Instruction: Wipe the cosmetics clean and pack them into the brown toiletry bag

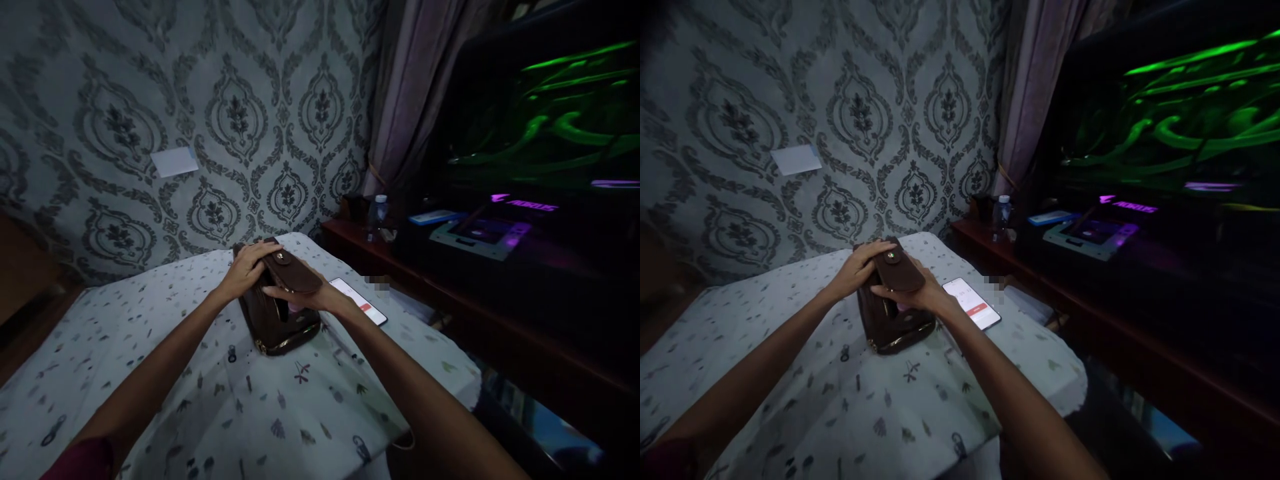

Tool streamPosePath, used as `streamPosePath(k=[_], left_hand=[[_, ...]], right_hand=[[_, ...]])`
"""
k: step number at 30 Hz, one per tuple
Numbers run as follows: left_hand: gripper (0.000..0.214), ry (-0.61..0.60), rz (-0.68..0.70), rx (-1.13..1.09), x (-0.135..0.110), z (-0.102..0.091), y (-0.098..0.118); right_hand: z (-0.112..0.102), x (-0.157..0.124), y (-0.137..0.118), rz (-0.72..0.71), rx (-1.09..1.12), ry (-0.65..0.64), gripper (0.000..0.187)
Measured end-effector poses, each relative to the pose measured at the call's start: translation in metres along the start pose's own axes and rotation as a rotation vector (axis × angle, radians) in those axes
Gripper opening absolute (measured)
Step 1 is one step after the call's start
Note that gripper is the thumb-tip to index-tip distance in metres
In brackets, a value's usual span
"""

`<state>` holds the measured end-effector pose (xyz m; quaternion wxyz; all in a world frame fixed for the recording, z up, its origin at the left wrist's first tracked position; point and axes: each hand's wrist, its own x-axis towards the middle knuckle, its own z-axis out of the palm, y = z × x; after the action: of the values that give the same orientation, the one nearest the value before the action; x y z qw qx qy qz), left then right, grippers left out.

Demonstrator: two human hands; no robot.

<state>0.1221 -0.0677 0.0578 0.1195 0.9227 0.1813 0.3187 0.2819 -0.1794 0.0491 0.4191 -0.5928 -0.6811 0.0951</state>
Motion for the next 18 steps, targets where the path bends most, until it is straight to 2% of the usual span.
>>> streamPosePath(k=[3,5,9,11,13,15,18], left_hand=[[0.048,-0.017,-0.01,0.022,-0.003,-0.001,0.003],[0.048,-0.032,-0.033,0.039,-0.005,-0.002,0.006],[0.05,-0.072,-0.064,0.062,-0.01,-0.002,0.011],[0.048,-0.078,-0.04,0.065,-0.014,-0.002,0.012],[0.045,-0.057,0.001,0.056,-0.02,0.0,0.014],[0.043,-0.016,0.028,0.046,-0.025,0.004,0.015],[0.043,0.06,0.015,0.035,-0.031,0.012,0.017]], right_hand=[[-0.01,-0.017,0.013,-0.069,0.287,-0.053,0.063],[-0.011,-0.027,0.022,-0.06,0.427,-0.046,0.058],[-0.002,-0.036,0.036,0.128,0.662,0.132,0.047],[0.002,-0.037,0.037,0.18,0.71,0.204,0.044],[0.004,-0.037,0.032,0.17,0.632,0.217,0.044],[0.004,-0.035,0.023,0.14,0.451,0.186,0.05],[0.003,-0.03,0.006,0.156,0.113,0.068,0.071]])
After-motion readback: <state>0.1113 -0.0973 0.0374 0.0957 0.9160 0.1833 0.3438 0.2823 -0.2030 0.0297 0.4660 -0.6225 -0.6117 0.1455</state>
